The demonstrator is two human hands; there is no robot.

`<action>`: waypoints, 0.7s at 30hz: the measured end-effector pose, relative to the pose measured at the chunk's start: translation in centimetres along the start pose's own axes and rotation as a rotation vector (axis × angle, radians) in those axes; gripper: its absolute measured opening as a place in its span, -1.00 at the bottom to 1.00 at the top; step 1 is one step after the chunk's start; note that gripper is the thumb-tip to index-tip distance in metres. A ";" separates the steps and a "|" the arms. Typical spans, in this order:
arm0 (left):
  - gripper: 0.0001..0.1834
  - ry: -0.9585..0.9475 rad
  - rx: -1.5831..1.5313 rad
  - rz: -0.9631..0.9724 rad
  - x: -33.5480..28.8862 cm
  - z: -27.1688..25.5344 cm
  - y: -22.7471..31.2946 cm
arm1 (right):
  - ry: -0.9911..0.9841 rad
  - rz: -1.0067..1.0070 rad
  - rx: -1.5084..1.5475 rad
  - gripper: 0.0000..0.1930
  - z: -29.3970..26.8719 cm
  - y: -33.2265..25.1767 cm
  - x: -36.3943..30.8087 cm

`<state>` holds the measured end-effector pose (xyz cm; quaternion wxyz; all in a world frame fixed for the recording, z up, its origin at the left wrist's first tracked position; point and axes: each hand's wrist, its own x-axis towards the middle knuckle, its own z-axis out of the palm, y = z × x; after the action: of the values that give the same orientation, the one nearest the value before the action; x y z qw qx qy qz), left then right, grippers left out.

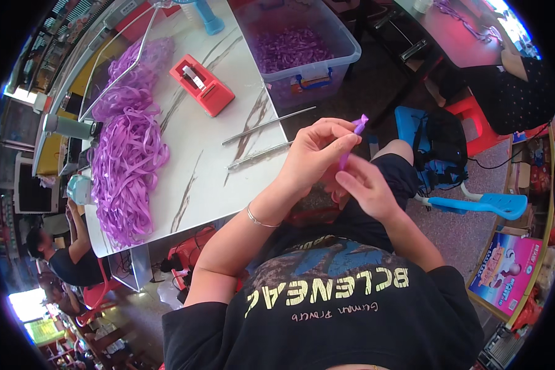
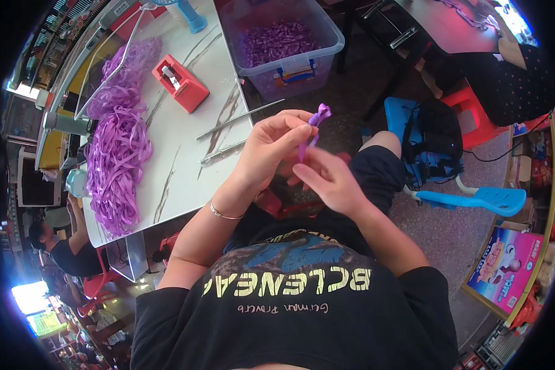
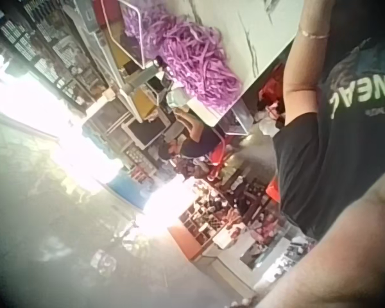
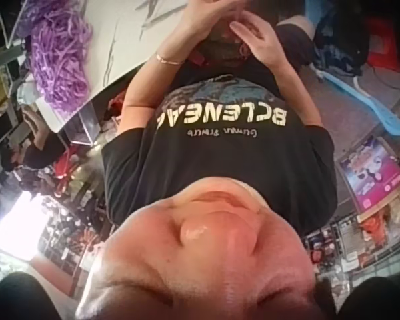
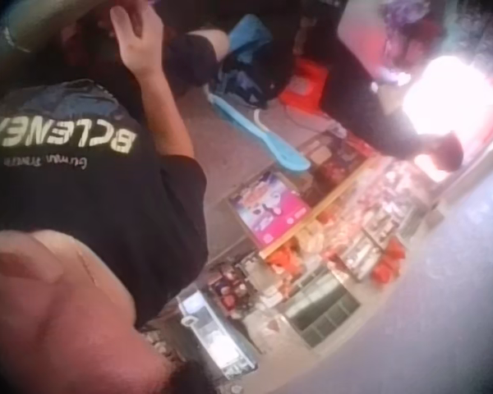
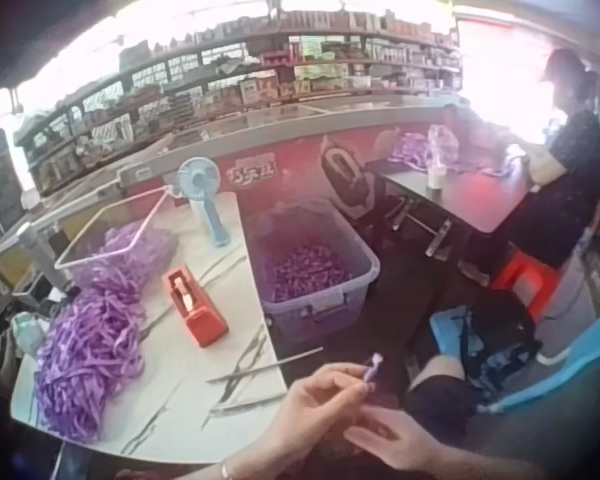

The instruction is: Using a metal rod jig to wind purple ribbon into decorative bows.

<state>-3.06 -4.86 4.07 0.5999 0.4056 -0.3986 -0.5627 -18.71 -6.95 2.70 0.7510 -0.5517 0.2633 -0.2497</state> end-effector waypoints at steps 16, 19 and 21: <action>-0.86 0.055 -0.347 -0.049 -3.7 -3.8 2.8 | 0.350 -0.280 -1.097 -0.85 -7.0 5.0 -4.8; -0.87 0.113 -0.330 -0.006 -4.3 -5.3 2.2 | 0.314 -0.353 -1.204 -0.86 -7.0 4.1 -5.0; -0.86 0.204 -0.372 -0.005 -4.2 -5.7 2.1 | 0.274 -0.420 -1.251 -0.87 -6.6 4.1 -5.2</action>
<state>2.81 -0.37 3.98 0.7003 0.3437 -0.2238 -0.5842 -26.61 -7.03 -2.32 0.1851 -0.8856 0.3383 -0.2588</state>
